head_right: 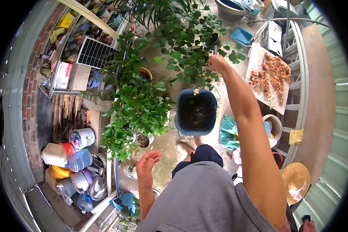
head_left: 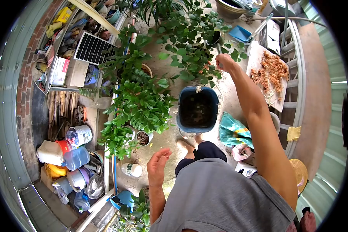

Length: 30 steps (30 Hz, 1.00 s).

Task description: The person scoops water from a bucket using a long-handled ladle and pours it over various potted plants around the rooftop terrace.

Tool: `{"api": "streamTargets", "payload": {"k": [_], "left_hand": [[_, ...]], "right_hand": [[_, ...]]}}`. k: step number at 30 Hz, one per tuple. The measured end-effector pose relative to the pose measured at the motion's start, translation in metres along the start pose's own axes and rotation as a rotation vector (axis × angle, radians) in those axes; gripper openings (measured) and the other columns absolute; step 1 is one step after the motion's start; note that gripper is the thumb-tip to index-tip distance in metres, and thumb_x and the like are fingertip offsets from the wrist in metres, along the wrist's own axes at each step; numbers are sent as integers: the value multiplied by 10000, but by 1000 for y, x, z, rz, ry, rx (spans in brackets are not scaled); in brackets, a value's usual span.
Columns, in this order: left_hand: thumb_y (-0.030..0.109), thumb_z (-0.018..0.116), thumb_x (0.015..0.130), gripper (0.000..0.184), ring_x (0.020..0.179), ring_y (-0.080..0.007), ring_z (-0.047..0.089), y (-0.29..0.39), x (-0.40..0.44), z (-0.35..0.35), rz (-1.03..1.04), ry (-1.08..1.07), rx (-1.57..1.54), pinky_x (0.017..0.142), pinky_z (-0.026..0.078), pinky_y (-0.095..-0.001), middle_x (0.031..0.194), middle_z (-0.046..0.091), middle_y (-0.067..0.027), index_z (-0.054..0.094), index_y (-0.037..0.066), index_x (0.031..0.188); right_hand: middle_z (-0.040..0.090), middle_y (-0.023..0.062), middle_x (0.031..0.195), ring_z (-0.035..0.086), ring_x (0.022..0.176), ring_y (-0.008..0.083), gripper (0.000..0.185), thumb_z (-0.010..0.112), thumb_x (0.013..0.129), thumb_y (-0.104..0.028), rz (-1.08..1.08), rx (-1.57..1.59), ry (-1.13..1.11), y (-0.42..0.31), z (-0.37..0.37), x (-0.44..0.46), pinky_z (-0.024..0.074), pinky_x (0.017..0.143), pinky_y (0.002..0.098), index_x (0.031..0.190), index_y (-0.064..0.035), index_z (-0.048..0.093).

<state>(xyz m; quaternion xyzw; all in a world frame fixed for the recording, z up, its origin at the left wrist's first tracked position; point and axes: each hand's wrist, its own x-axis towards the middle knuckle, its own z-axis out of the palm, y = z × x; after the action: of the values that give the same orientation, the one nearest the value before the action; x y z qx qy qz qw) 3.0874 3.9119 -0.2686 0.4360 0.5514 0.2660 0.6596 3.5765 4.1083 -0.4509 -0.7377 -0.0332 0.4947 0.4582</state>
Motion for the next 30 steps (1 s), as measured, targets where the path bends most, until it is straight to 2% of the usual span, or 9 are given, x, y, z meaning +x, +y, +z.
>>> {"api": "streamTargets", "payload": {"k": [1,2,5,7,11,16,23,26,30], "left_hand": [[193,538,985,316,1047,-191,660,0,0,-2,1,-1,-2,931,510,-340,1144,688,-110,638,-27,1189],[194,537,987,317,1052,-194,658,0,-1,-3,2,-2,-3,933,509,-341,1150,686,-112,635,-27,1192],[198,535,991,319,1064,-199,655,0,0,-7,-4,3,-12,937,506,-343,1164,680,-116,628,-26,1198],[196,533,992,318,1068,-199,654,-1,0,-8,-7,-1,-17,938,506,-343,1168,679,-117,625,-26,1200],[191,527,994,315,1068,-202,655,-2,1,-9,-7,-13,-4,935,506,-341,1169,679,-117,622,-25,1203],[197,535,994,314,1059,-203,660,1,7,-4,-9,-29,0,929,509,-339,1169,680,-119,624,-24,1199],[216,553,990,326,1055,-202,662,4,6,2,-8,-56,2,928,510,-340,1173,681,-115,625,-24,1198],[212,553,989,327,1055,-201,661,3,5,3,-3,-56,-2,930,509,-341,1173,680,-115,625,-28,1200],[209,552,991,328,1054,-196,660,0,-3,4,7,-46,19,928,509,-339,1160,682,-111,626,-30,1202]], "right_hand": [[569,137,654,572,564,224,115,575,789,-13,12,-136,-38,-4,0,8,414,413,364,677,-10,549],[591,132,691,586,577,220,119,575,797,-13,67,-69,28,-5,1,12,441,438,347,679,-12,557],[594,113,703,587,582,218,89,577,804,4,-105,-384,-149,20,-20,67,463,463,332,716,-9,566],[571,75,678,563,565,182,92,578,818,-4,22,-62,-81,11,-20,25,454,460,304,735,-31,549],[519,26,646,506,527,117,153,577,849,-33,132,170,-44,16,-30,-8,456,460,259,720,-67,501],[527,33,632,514,506,122,156,568,860,-47,134,186,-47,31,-47,-36,439,433,269,717,-55,507],[537,114,571,501,443,206,157,588,771,-33,16,-133,-41,54,-58,-40,344,360,352,624,1,547],[528,121,545,502,446,214,165,580,770,-42,6,-206,-13,54,-58,-48,346,368,372,614,3,554],[528,115,568,493,447,214,171,587,791,-76,-20,-142,-100,75,-68,-35,337,381,366,641,-3,551]]}}
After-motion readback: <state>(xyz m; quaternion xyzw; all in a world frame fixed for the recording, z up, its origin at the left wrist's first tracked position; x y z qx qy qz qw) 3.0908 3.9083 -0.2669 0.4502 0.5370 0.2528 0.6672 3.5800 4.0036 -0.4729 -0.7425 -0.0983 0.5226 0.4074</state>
